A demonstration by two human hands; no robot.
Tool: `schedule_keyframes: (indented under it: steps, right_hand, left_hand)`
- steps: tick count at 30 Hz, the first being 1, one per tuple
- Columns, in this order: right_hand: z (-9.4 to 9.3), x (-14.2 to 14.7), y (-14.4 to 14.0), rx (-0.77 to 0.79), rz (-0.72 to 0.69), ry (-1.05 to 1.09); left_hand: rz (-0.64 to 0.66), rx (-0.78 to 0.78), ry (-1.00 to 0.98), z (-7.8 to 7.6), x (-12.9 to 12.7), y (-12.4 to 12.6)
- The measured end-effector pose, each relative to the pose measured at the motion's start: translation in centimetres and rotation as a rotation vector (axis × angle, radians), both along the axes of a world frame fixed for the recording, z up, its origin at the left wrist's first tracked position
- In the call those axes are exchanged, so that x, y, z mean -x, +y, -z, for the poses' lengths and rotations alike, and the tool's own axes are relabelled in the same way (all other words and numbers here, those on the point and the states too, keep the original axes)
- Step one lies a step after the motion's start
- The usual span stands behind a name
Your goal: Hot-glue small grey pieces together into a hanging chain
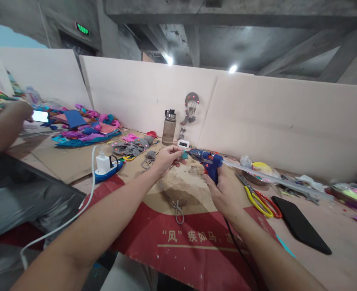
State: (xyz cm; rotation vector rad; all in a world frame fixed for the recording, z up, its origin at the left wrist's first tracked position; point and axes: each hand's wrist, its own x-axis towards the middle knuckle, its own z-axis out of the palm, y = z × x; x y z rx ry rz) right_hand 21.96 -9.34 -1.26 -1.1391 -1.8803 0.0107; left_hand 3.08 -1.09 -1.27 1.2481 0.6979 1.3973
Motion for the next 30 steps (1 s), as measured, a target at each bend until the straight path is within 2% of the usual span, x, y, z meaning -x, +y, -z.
schedule_keyframes:
  steps: [20, 30]
  right_hand:
    - [0.54, -0.06, 0.21, -0.007, -0.001, 0.001]
    - [0.69, -0.01, 0.17, 0.030, -0.025, 0.029]
  left_hand:
    - [-0.016, -0.061, 0.010, 0.17, 0.16, 0.22]
    - [-0.077, -0.081, -0.009, 0.17, 0.26, 0.43]
